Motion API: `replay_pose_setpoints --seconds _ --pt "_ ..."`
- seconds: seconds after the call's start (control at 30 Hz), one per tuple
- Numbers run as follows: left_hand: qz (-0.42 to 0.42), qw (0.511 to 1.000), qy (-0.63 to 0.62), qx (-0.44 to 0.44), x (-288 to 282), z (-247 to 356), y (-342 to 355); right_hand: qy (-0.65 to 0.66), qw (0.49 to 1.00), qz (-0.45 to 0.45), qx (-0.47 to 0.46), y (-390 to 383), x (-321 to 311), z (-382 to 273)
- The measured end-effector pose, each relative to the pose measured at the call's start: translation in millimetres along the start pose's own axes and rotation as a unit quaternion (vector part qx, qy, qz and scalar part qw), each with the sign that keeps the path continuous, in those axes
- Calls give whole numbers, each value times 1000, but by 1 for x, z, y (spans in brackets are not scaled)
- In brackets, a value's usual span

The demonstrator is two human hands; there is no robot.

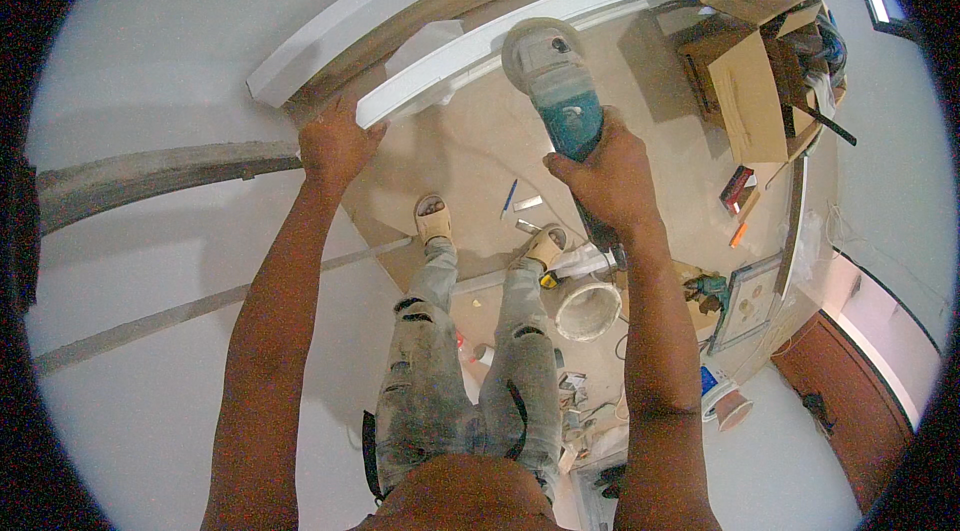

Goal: The person uses an angle grinder to smooth the edges of white molding pieces. They hold the molding with one hand and operate the grinder with the other, moving along the length of the pieces.

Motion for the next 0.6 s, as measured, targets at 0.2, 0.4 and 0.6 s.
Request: replay_pose_setpoints --seconds 0.2,0.4,0.6 --pt "-2 1000 8 -1 0 1 0 0 1000 -1 3 -7 0 -2" --pt "13 1000 15 11 0 2 0 -25 999 -22 -14 -10 8 -7" --pt "0 1000 3 -4 4 -1 -1 -16 1000 -18 -6 -6 6 -5"
Point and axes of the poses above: each hand's wrist, its own y-axis towards the middle knuckle, its own x-axis out of the palm, z = x × y, the point moved 2 cm from there along y, towards the middle knuckle, and after that the axes turned 15 degrees about x, right-handed, at the moved point
